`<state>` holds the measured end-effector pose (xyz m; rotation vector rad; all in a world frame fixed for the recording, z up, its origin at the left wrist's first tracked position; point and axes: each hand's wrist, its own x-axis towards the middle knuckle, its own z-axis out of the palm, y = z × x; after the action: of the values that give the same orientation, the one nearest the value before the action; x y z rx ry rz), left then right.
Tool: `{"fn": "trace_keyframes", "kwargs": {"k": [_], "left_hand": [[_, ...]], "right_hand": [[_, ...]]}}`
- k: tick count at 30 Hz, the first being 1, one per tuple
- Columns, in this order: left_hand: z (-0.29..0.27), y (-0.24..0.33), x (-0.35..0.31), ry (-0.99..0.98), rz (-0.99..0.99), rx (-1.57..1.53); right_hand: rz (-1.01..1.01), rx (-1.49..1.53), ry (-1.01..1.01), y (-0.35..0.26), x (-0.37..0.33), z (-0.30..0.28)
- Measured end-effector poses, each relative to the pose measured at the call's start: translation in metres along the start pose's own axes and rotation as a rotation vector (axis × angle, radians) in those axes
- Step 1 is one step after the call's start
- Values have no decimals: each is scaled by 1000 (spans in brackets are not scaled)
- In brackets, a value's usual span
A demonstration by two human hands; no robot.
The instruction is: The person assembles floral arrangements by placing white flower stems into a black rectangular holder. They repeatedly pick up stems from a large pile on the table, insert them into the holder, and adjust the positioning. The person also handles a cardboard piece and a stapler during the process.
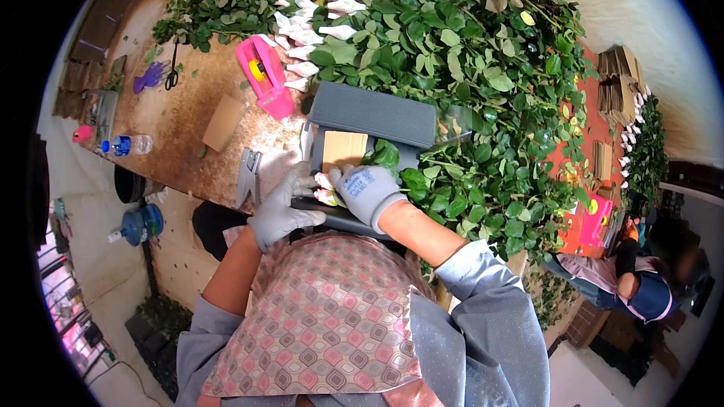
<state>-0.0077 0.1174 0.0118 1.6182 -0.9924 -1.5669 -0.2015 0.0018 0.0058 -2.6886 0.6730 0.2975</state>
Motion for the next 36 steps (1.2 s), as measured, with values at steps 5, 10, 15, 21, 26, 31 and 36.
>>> {"fn": "trace_keyframes", "kwargs": {"k": [5,10,15,21,26,31,36], "left_hand": [[4,29,-16,90,505,889],[26,21,-12,-68,469,1099],[29,5,-10,31,592,1184],[28,17,-3,38,619,1216],[30,7,4,24,535,1160],[26,11,-7,21,479,1215],[34,17,3,5,537,1218]], "right_hand": [[13,20,-50,4,3,1],[35,84,-7,3,2,-3],[40,45,-54,1,0,-7],[19,164,-23,10,0,-4],[-37,31,-130,4,-4,-34],[144,117,323,47,27,-116],[530,49,46,170,57,-83]]}}
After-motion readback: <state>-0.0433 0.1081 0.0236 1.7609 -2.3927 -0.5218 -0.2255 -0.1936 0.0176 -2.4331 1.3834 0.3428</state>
